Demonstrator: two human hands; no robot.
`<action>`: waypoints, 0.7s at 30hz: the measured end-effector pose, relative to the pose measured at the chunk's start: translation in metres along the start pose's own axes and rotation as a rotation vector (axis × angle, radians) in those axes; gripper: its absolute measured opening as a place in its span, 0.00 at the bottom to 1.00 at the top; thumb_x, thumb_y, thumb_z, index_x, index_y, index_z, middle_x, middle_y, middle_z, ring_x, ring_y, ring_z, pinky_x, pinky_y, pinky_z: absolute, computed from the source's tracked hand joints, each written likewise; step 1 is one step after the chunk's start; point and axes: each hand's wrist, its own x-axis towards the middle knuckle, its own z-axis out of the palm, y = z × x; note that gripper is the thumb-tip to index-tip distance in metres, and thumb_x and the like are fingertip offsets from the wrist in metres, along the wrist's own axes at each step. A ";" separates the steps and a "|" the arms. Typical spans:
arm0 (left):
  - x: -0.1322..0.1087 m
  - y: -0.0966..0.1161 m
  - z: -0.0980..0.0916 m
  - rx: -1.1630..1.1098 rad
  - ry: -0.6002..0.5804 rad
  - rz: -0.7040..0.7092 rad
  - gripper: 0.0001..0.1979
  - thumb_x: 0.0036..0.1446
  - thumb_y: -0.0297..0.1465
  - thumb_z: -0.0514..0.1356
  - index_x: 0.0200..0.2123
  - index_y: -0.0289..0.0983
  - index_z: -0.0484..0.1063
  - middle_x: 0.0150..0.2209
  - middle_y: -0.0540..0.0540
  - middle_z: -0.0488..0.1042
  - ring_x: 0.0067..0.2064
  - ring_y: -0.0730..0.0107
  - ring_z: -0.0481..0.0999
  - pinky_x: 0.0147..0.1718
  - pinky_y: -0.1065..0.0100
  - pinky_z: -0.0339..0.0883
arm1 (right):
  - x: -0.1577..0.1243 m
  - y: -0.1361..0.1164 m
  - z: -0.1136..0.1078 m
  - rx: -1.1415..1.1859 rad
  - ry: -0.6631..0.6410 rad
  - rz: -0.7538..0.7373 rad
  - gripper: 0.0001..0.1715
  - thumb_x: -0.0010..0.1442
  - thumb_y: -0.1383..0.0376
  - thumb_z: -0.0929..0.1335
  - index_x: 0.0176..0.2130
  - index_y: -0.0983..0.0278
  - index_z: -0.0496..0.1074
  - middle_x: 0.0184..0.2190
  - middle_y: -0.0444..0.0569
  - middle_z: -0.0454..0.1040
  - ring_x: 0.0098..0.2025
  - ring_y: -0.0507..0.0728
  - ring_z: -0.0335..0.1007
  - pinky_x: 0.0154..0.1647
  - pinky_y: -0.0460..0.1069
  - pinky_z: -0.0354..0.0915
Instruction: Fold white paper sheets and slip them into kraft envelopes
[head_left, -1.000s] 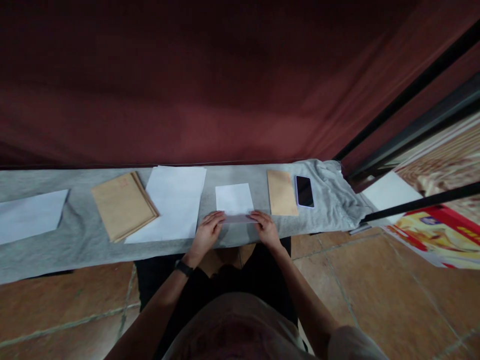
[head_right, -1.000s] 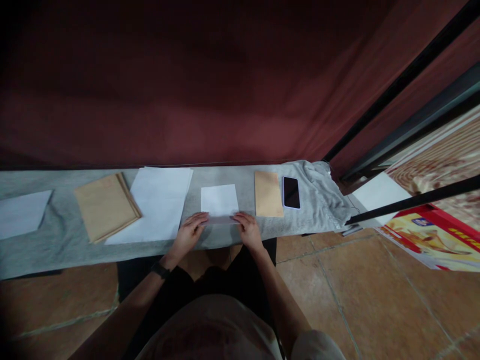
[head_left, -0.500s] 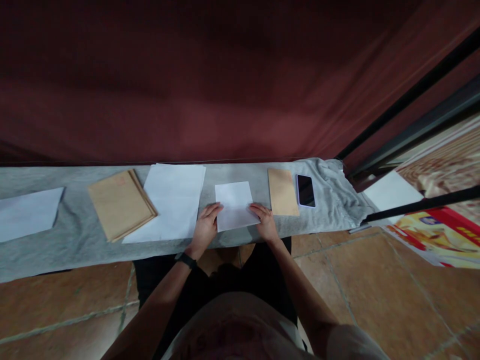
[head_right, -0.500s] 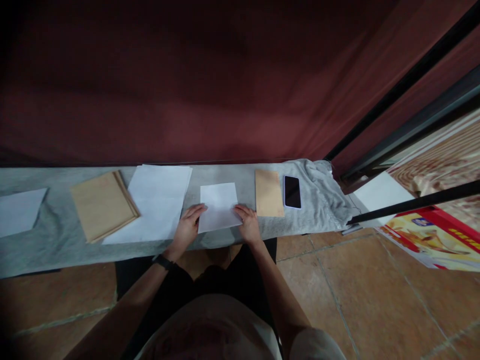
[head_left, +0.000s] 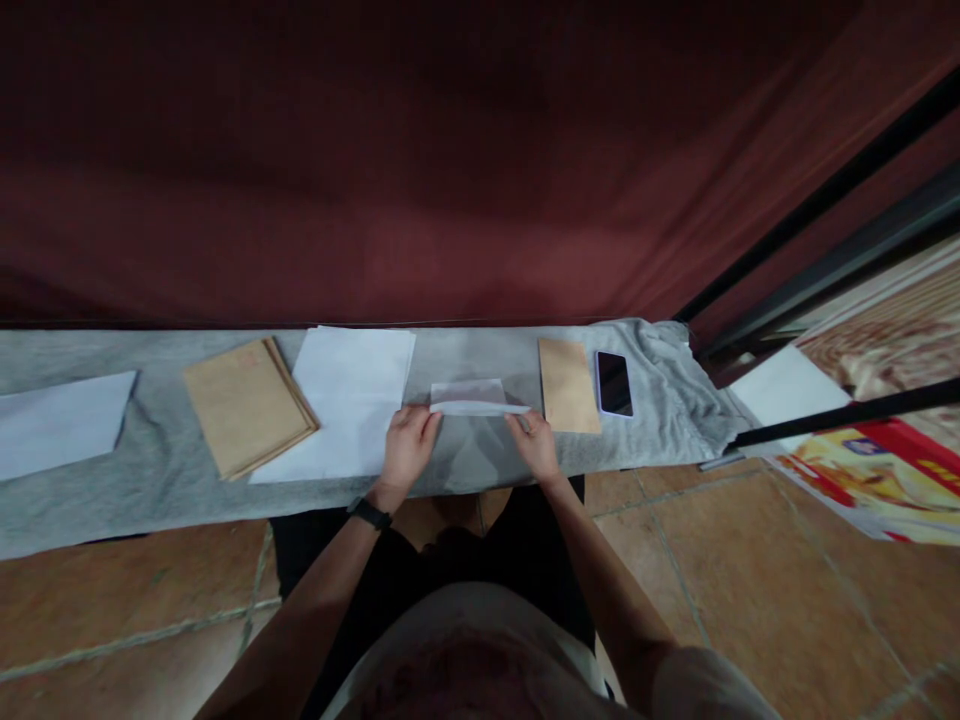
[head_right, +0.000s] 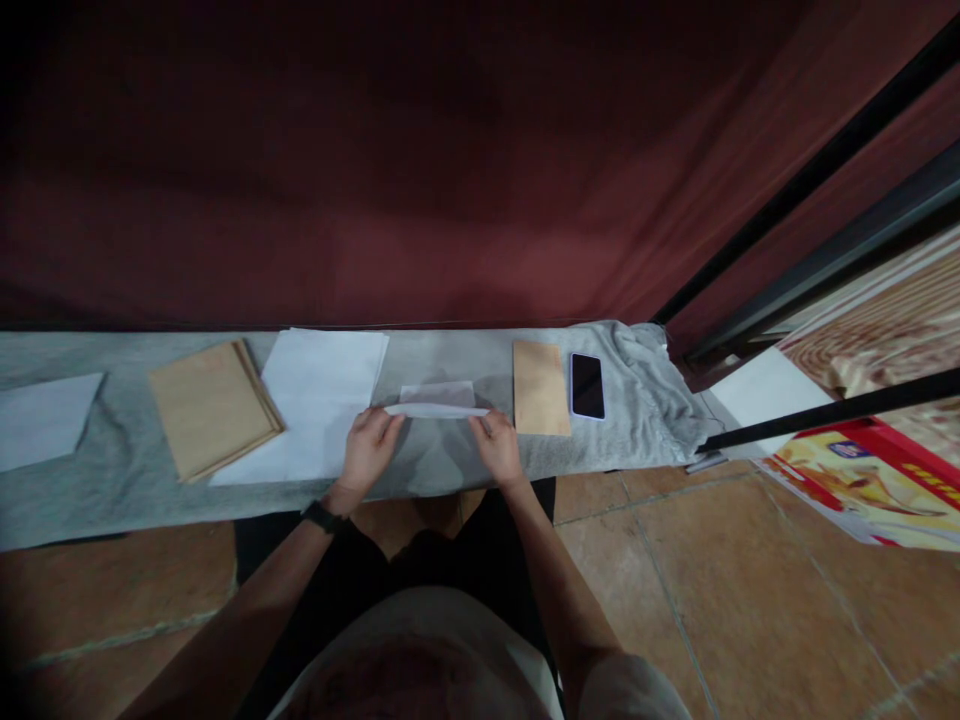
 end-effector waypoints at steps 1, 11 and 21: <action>0.001 0.002 -0.003 -0.007 0.020 -0.021 0.17 0.70 0.42 0.54 0.32 0.40 0.74 0.34 0.42 0.78 0.41 0.57 0.76 0.45 0.58 0.70 | 0.000 -0.004 -0.001 0.026 0.020 0.018 0.15 0.69 0.56 0.66 0.44 0.59 0.81 0.43 0.50 0.84 0.46 0.62 0.79 0.51 0.54 0.71; 0.022 0.051 -0.037 -0.383 0.151 -0.254 0.12 0.62 0.41 0.60 0.38 0.38 0.76 0.29 0.52 0.75 0.31 0.71 0.70 0.33 0.70 0.64 | 0.021 -0.047 -0.022 0.292 0.069 0.045 0.17 0.65 0.51 0.69 0.44 0.61 0.76 0.33 0.43 0.78 0.34 0.54 0.71 0.37 0.47 0.67; 0.021 0.017 0.003 -0.489 0.027 -0.479 0.10 0.55 0.36 0.62 0.38 0.38 0.76 0.24 0.53 0.74 0.28 0.69 0.72 0.30 0.69 0.65 | 0.010 -0.013 0.006 0.154 0.031 0.198 0.25 0.64 0.57 0.68 0.58 0.61 0.72 0.31 0.44 0.78 0.32 0.57 0.74 0.34 0.49 0.70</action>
